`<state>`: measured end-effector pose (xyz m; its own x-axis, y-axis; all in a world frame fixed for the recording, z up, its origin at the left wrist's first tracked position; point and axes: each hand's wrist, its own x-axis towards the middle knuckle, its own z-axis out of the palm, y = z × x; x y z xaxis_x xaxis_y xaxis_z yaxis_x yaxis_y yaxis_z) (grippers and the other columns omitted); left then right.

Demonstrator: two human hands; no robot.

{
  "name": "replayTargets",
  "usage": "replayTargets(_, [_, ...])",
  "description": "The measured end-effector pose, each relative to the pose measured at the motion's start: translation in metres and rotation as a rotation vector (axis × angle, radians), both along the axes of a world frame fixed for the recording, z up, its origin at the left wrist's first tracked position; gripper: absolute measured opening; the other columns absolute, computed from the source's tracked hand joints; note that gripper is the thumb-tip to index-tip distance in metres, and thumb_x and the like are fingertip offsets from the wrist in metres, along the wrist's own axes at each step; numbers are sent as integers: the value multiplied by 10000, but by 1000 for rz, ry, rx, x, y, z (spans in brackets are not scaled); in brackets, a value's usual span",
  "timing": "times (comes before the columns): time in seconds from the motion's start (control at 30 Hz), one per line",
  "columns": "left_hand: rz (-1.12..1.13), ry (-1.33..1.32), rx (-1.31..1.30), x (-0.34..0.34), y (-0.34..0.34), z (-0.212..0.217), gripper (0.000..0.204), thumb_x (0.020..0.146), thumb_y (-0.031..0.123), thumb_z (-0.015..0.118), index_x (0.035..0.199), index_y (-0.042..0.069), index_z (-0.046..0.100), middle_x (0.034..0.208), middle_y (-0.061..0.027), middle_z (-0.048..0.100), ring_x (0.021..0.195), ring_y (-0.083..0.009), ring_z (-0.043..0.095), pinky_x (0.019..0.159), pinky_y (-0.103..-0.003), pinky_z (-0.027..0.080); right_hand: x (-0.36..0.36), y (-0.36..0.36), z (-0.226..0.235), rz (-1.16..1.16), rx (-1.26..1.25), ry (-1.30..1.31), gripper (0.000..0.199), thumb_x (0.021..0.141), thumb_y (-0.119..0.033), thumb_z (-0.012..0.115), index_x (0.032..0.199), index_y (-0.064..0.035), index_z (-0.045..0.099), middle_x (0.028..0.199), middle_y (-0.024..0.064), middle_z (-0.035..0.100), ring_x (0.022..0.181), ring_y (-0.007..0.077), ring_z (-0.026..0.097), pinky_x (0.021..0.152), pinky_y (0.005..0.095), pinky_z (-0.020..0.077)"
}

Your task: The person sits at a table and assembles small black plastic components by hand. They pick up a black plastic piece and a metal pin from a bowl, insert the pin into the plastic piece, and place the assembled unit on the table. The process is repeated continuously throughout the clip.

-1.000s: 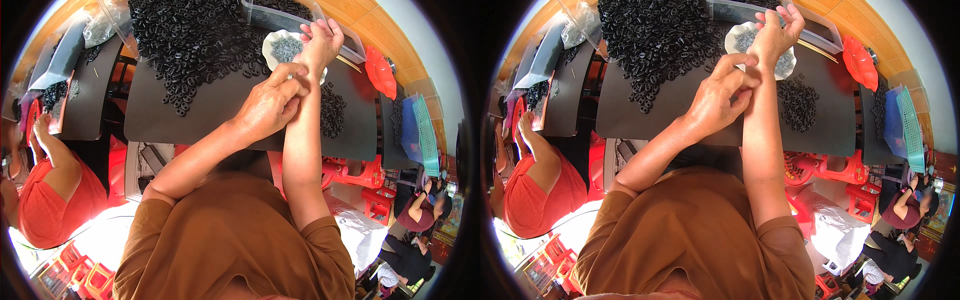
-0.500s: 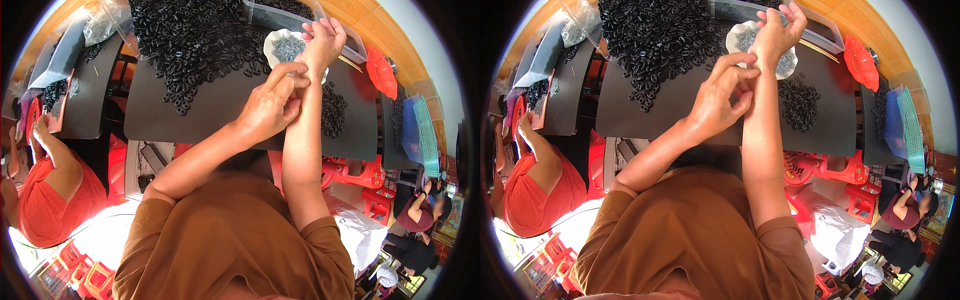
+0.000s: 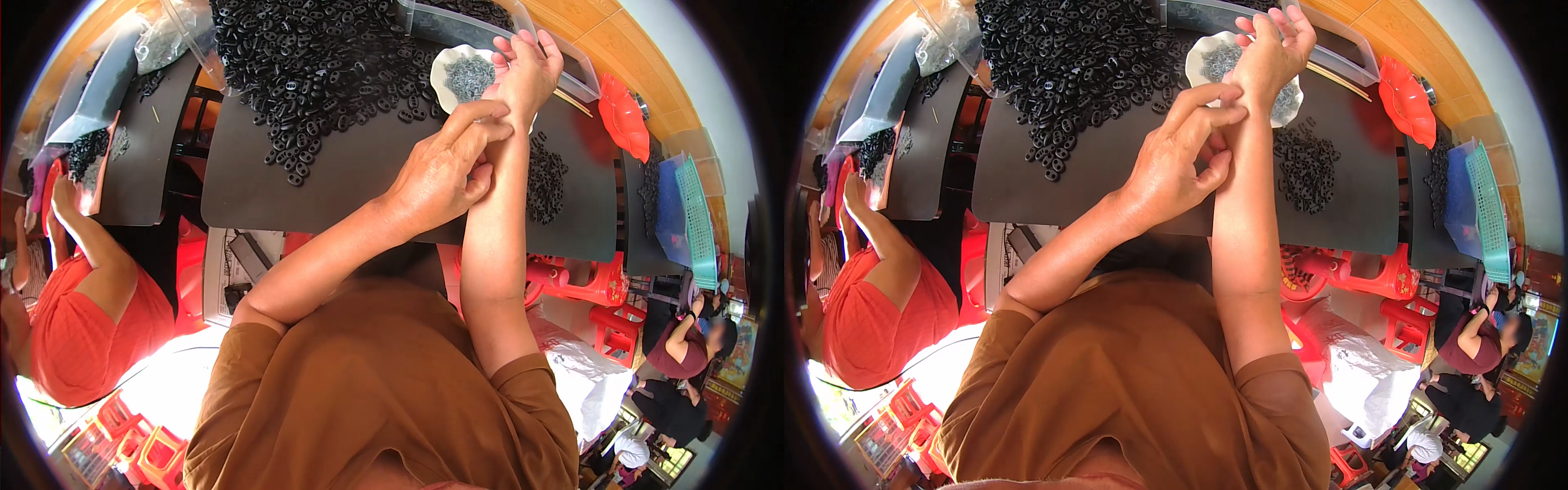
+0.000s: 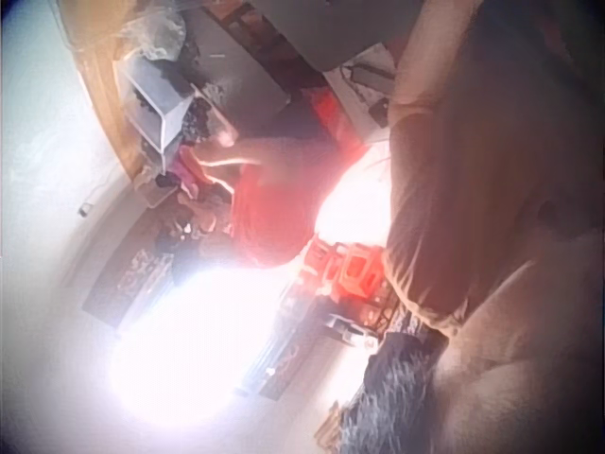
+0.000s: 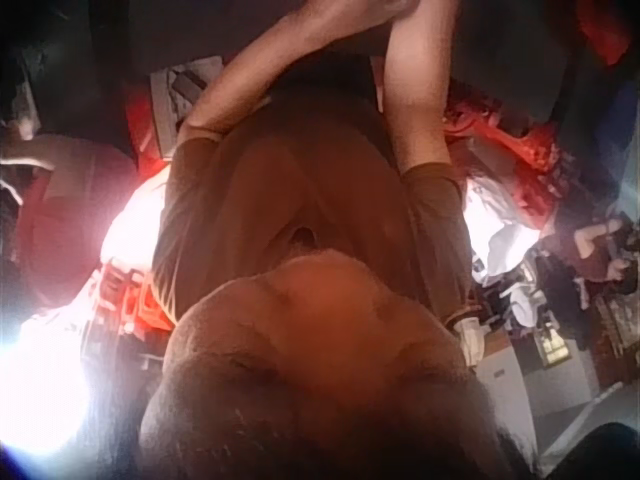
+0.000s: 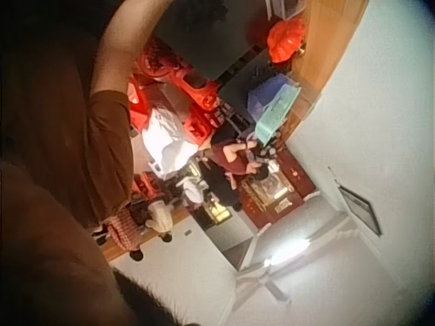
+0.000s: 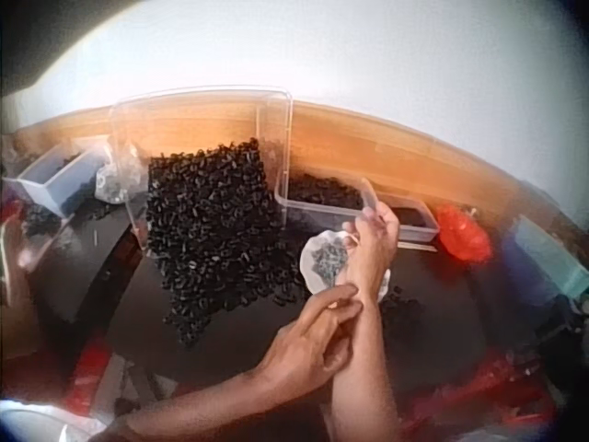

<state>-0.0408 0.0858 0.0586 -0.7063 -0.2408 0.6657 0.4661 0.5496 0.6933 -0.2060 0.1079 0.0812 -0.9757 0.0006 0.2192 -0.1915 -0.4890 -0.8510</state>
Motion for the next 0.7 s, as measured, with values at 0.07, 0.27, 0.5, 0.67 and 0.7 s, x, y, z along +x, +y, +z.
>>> replayTargets(0.07, [-6,12,-54,3,1,-3,413,721,-94,679,1088,81,605,1240,-76,552,718,-172,647,625,-296,552,0,0,-1,7,-25,-17,469,860,5,600,1292,-49,425,1108,111,586,771,173,628,661,297,493])
replayTargets(0.27, [-82,23,-82,6,1,-11,286,740,-71,677,985,62,611,1141,-72,583,885,-239,627,715,-323,541,10,-1,-2,71,-91,-97,466,866,9,610,1287,-47,420,1112,111,589,791,198,627,691,318,496])
replayTargets(0.5, [-104,-61,257,2,-5,-15,726,838,190,757,1431,102,347,1400,-159,364,1206,-297,516,973,-409,495,-5,-4,-14,225,-226,-179,474,860,28,610,1286,-51,419,1150,154,586,830,215,620,691,309,500])
replayTargets(0.67, [-426,-154,874,0,3,-16,803,884,283,722,1476,21,246,1464,-150,315,1268,-259,473,1057,-410,422,5,-11,-9,327,-352,-105,488,840,46,608,1282,-43,422,1165,160,576,809,205,625,673,290,495])
replayTargets(0.7, [-481,-173,905,-2,1,-13,792,888,287,713,1473,16,253,1449,-144,346,1264,-241,476,1058,-401,418,9,-11,-9,370,-356,-49,469,871,-5,609,1302,-49,430,1177,140,587,826,196,622,680,286,496])
